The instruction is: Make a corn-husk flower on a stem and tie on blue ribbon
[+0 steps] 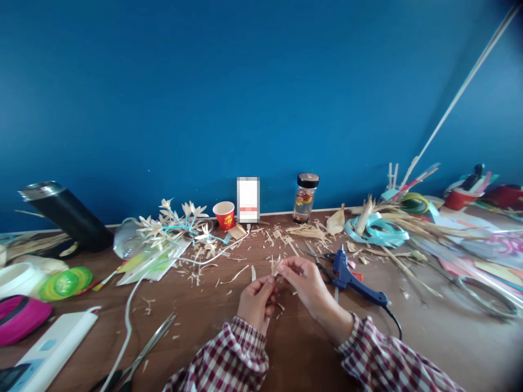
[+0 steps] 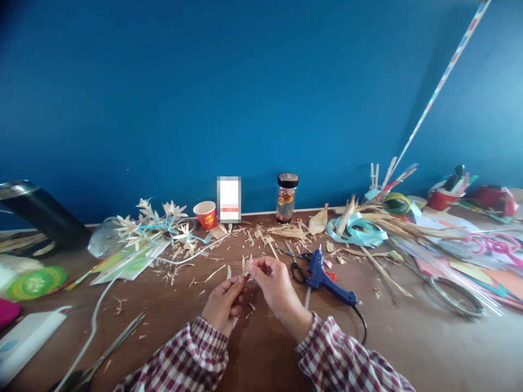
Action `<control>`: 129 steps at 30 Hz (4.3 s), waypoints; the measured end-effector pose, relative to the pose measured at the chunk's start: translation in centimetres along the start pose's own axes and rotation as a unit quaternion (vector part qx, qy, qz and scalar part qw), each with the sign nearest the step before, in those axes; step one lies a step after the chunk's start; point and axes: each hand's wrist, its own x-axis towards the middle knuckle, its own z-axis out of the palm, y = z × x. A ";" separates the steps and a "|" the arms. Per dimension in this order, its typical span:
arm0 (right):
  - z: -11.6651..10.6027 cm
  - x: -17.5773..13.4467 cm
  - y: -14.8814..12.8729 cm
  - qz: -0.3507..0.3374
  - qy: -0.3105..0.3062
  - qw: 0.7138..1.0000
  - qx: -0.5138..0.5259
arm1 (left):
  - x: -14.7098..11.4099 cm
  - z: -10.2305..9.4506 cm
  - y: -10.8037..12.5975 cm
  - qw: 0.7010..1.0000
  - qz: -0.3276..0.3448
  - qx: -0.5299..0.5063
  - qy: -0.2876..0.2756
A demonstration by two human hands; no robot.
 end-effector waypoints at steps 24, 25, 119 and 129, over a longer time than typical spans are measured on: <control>0.0 0.0 -0.2 -0.006 0.013 1.000 -0.015 | 0.0 0.2 0.0 0.999 -0.012 0.031 0.009; 0.0 0.0 -0.1 -0.007 0.012 1.000 -0.014 | 0.0 0.2 0.0 0.999 -0.013 0.033 0.009; -0.1 -0.1 0.1 -0.020 -0.013 0.999 0.037 | 0.2 0.0 0.1 1.000 -0.010 0.002 0.005; -0.2 -0.2 1.0 -0.027 0.004 0.999 -0.021 | 0.0 0.1 -0.6 1.000 0.021 0.019 0.000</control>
